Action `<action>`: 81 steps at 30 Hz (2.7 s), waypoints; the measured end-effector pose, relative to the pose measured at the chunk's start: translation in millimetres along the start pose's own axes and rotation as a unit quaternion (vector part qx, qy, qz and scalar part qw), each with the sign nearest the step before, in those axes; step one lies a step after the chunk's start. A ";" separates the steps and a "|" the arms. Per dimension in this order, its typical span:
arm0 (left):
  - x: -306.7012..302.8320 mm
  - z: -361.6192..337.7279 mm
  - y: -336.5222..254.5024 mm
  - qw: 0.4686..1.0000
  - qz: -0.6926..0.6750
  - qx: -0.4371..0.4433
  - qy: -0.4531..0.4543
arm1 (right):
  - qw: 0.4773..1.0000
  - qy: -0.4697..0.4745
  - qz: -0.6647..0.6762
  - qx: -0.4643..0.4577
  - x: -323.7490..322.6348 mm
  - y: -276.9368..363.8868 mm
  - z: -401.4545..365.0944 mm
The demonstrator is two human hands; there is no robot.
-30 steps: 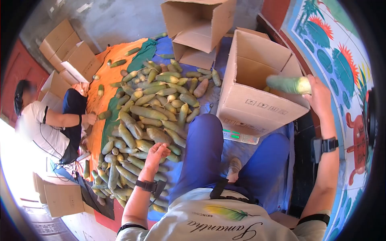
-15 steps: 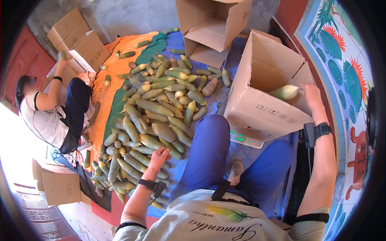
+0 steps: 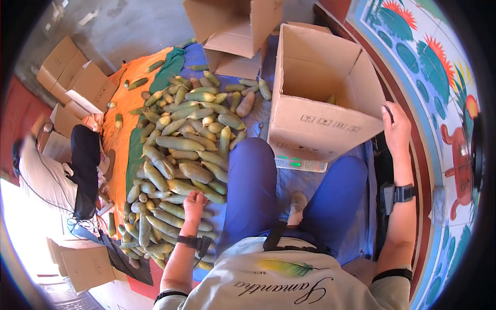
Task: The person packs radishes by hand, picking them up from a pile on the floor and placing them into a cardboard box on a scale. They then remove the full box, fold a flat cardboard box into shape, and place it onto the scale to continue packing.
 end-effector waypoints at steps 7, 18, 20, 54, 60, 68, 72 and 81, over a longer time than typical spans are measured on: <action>-5.2 -2.5 -8.3 0.998 0.008 0.038 -0.059 | 0.990 -0.082 0.082 0.083 3.5 -26.2 -85.9; 0.3 -5.3 -3.6 0.996 0.025 0.063 -0.054 | 0.986 -0.107 0.083 0.092 50.3 -29.9 -147.1; -0.3 -6.2 0.0 0.996 0.040 0.066 -0.054 | 0.987 -0.115 0.074 0.083 48.0 -25.8 -145.8; 19.5 -13.1 22.6 0.999 0.029 -0.021 0.002 | 0.993 -0.092 0.043 0.054 55.3 -23.1 -145.7; 17.6 -13.7 31.8 0.999 0.043 -0.029 0.015 | 0.994 -0.091 0.037 0.045 55.5 -18.6 -144.2; 12.9 -21.8 40.9 0.996 0.073 -0.045 0.007 | 0.995 -0.086 0.031 0.047 54.1 -18.7 -150.7; 10.8 -20.2 43.8 0.995 0.089 -0.045 0.002 | 0.995 -0.085 0.032 0.047 54.7 -17.9 -150.6; 15.5 -12.9 44.0 0.996 0.076 -0.044 0.019 | 0.995 -0.084 0.023 0.046 56.3 -18.2 -144.5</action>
Point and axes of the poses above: each hand's wrist, its own z-axis towards the middle knuckle, its own x-axis out of the palm, y = z × x, the point moved 8 cm from there along z, towards the middle knuckle, and after that the axes turned 10 degrees about z, right-handed, at the moved point
